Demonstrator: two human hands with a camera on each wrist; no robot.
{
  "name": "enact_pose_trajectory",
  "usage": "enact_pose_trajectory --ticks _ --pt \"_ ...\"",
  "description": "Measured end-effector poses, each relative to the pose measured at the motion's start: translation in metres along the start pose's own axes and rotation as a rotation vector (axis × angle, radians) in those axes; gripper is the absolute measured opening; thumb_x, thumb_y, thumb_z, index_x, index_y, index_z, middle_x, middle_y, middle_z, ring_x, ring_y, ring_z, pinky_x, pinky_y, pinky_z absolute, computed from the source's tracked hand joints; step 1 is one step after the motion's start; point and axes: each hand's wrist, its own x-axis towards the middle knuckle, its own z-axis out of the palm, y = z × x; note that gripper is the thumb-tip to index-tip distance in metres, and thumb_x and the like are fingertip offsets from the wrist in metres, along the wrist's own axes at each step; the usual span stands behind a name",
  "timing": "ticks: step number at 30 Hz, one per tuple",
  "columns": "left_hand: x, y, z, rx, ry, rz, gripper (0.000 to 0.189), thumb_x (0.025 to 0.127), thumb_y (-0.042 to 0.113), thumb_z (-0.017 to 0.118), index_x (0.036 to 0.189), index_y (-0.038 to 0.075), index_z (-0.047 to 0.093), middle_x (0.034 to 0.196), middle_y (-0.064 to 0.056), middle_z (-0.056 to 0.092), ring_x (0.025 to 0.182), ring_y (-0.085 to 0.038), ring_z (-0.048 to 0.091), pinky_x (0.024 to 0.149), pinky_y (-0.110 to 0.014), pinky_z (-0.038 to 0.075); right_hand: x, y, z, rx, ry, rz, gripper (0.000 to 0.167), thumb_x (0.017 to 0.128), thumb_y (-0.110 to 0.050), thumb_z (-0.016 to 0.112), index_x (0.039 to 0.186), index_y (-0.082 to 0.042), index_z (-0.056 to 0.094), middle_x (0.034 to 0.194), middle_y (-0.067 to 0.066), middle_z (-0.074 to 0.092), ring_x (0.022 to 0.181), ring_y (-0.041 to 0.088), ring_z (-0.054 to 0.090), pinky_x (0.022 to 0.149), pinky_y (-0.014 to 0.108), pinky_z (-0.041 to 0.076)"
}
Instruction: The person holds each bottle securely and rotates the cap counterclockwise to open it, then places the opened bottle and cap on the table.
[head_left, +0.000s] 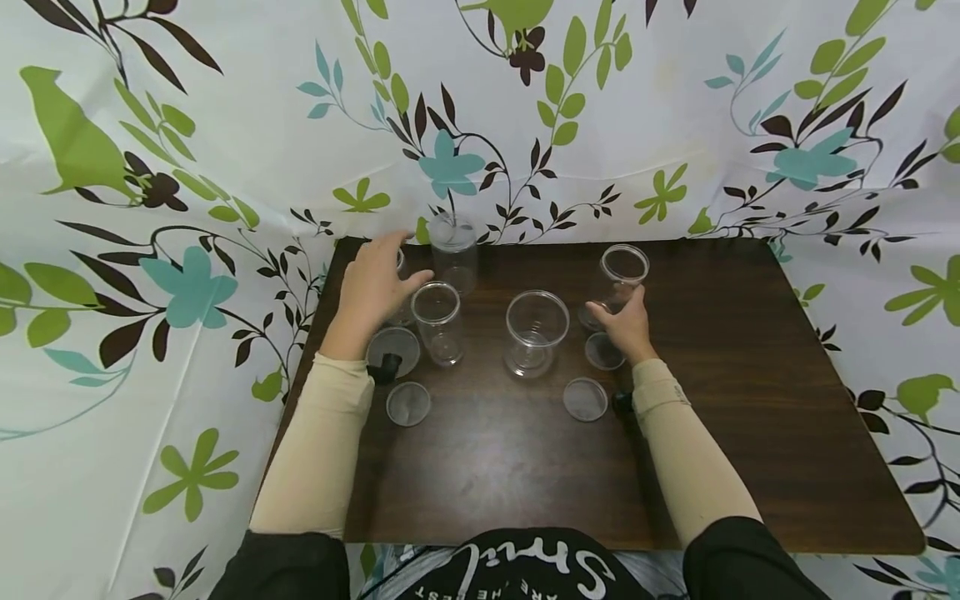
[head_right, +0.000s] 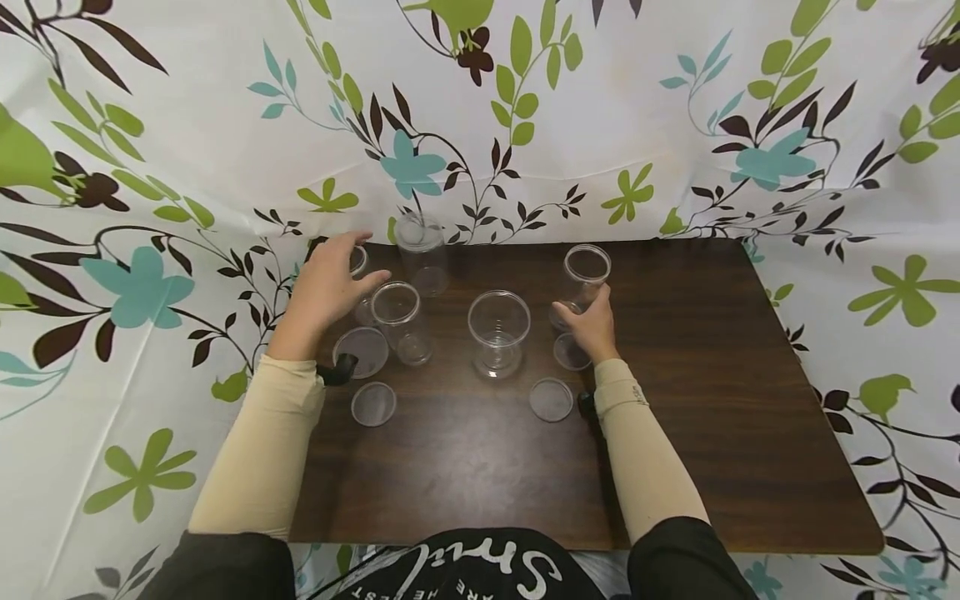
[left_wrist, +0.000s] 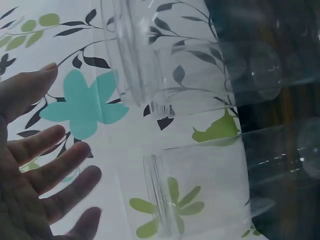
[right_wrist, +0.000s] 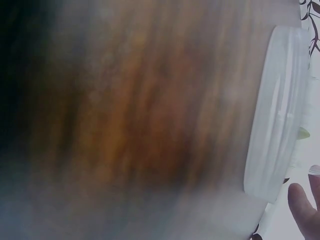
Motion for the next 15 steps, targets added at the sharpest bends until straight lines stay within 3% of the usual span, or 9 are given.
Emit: enact_pose_trajectory --ticks 10,15 --pt "0.057 0.006 0.011 0.127 -0.147 -0.129 0.092 0.089 0.051 0.074 0.158 0.010 0.030 0.154 -0.021 0.041 0.141 -0.043 0.036 0.108 -0.070 0.027 0.002 -0.002 0.000 0.012 -0.017 0.007 0.084 0.085 -0.029 0.085 0.142 0.001 0.031 0.142 0.026 0.050 0.129 0.043 0.047 0.109 0.055 0.036" --pt "0.076 0.009 0.021 0.172 -0.208 -0.187 0.093 0.086 0.058 0.075 0.150 0.003 0.037 0.149 -0.024 0.043 0.137 -0.044 0.036 0.108 -0.068 0.027 0.001 0.001 0.000 -0.004 -0.005 0.005 0.084 0.083 -0.032 0.086 0.140 -0.001 0.033 0.142 0.022 0.052 0.128 0.041 0.049 0.109 0.053 0.037"
